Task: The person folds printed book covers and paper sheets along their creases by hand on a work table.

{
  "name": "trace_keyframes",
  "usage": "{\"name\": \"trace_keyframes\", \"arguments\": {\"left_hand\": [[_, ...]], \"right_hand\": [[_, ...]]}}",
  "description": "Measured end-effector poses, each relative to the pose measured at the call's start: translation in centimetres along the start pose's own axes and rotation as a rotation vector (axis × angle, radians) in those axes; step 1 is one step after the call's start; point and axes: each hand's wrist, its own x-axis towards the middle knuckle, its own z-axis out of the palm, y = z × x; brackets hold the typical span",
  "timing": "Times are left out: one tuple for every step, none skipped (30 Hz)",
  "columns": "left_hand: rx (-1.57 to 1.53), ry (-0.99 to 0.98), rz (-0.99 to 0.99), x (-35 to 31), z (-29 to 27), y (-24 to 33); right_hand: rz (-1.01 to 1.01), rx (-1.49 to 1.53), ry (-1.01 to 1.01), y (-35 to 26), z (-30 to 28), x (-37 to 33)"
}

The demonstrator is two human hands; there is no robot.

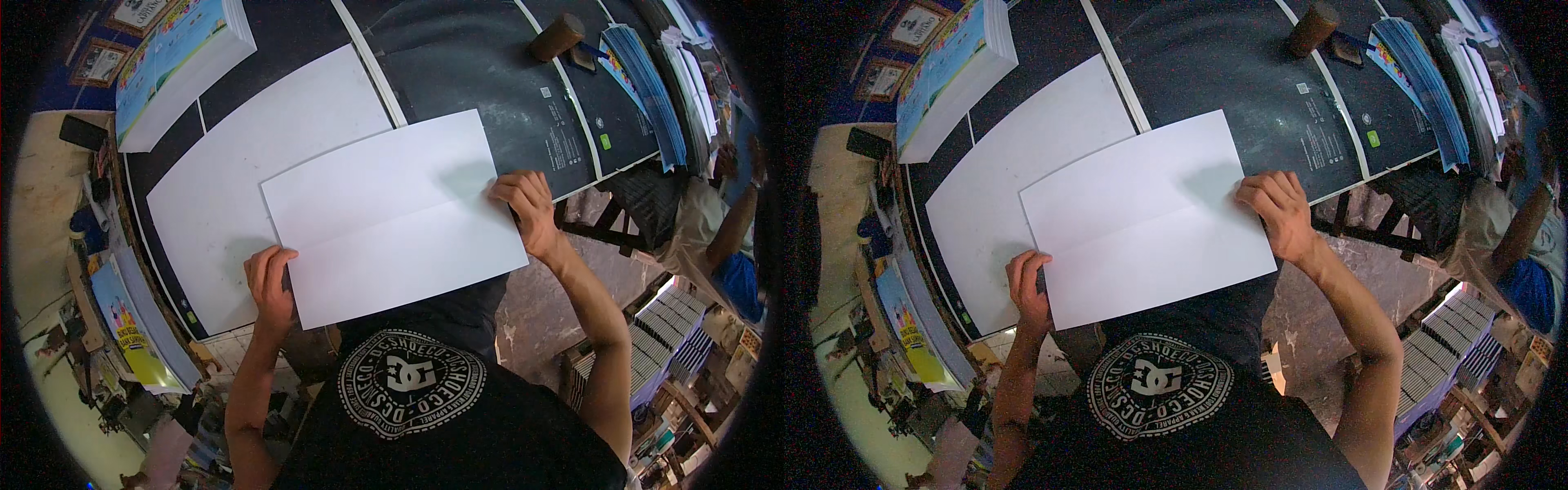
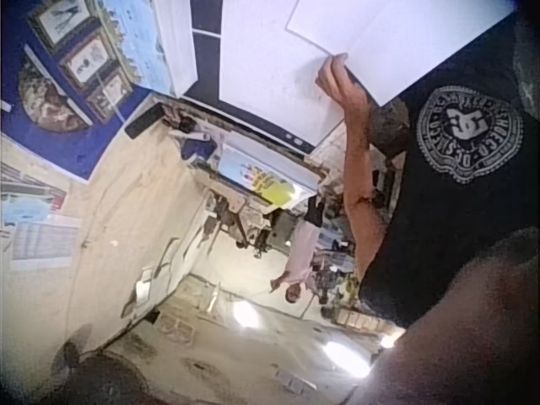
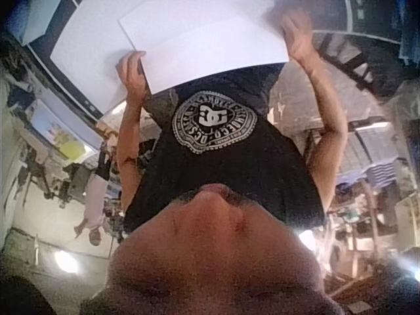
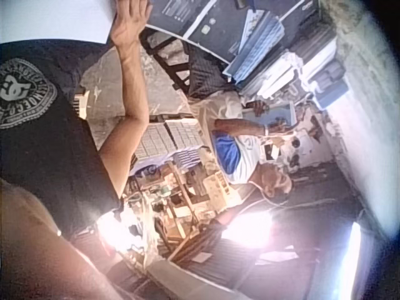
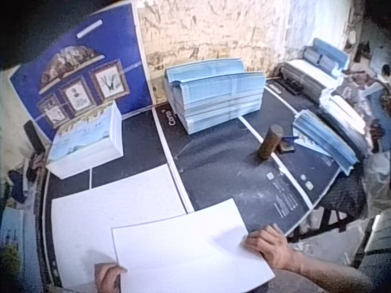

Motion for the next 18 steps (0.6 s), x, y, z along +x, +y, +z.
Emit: {"name": "trace_keyframes", "arguments": {"left_hand": [[-0.004,-0.007,-0.006,0.0,-0.1,0.0],[-0.002,-0.007,-0.008,0.0,-0.1,0.0],[0.009,0.003,-0.005,-0.1,-0.1,-0.1],[0.022,0.013,-0.002,-0.2,-0.1,-0.1],[0.034,0.015,-0.008,-0.4,-0.1,-0.3],[0.027,0.019,-0.004,-0.5,0.0,-0.4],[0.020,0.023,0.001,-0.5,0.1,-0.4],[0.033,0.023,-0.004,-0.1,0.2,-0.1],[0.012,0.011,0.004,0.3,0.1,0.5],[-0.009,-0.001,0.011,0.6,0.0,0.6],[0.000,-0.003,0.027,0.7,-0.1,0.4],[0.010,-0.003,0.020,0.8,-0.3,0.4],[-0.009,-0.007,0.025,0.8,-0.5,0.5],[-0.033,-0.013,0.032,1.1,-0.7,0.8],[-0.031,-0.014,0.029,1.0,-0.9,0.7],[-0.035,-0.074,-0.018,0.9,-1.2,0.6],[-0.040,-0.135,-0.065,0.9,-1.4,0.5],[-0.043,-0.137,-0.066,1.1,-1.5,0.5]], "right_hand": [[0.002,0.000,-0.002,0.1,0.1,0.0],[0.003,0.002,-0.005,0.1,0.2,-0.1],[0.001,0.006,-0.004,0.2,0.3,-0.1],[0.002,0.001,-0.007,0.3,0.3,-0.2],[-0.002,0.002,-0.007,0.3,0.6,-0.1],[-0.011,0.015,-0.004,0.2,0.5,0.0],[0.007,0.013,-0.020,0.1,0.2,0.0],[0.030,0.006,-0.035,0.0,0.1,-0.1],[0.058,-0.023,-0.045,0.1,0.1,-0.4],[0.051,-0.011,-0.043,0.0,0.0,-0.3],[0.044,0.015,-0.041,-0.1,-0.3,0.0],[0.037,0.039,-0.040,0.0,-0.5,0.2],[0.022,0.026,-0.050,0.2,-0.5,0.3],[0.020,0.030,-0.051,0.2,-0.5,0.4],[0.023,0.044,-0.064,0.2,-0.7,0.6],[0.026,0.056,-0.078,0.2,-0.9,0.8],[0.027,0.057,-0.080,0.1,-1.0,0.9],[0.063,0.073,-0.089,0.1,-1.1,1.1]]}}
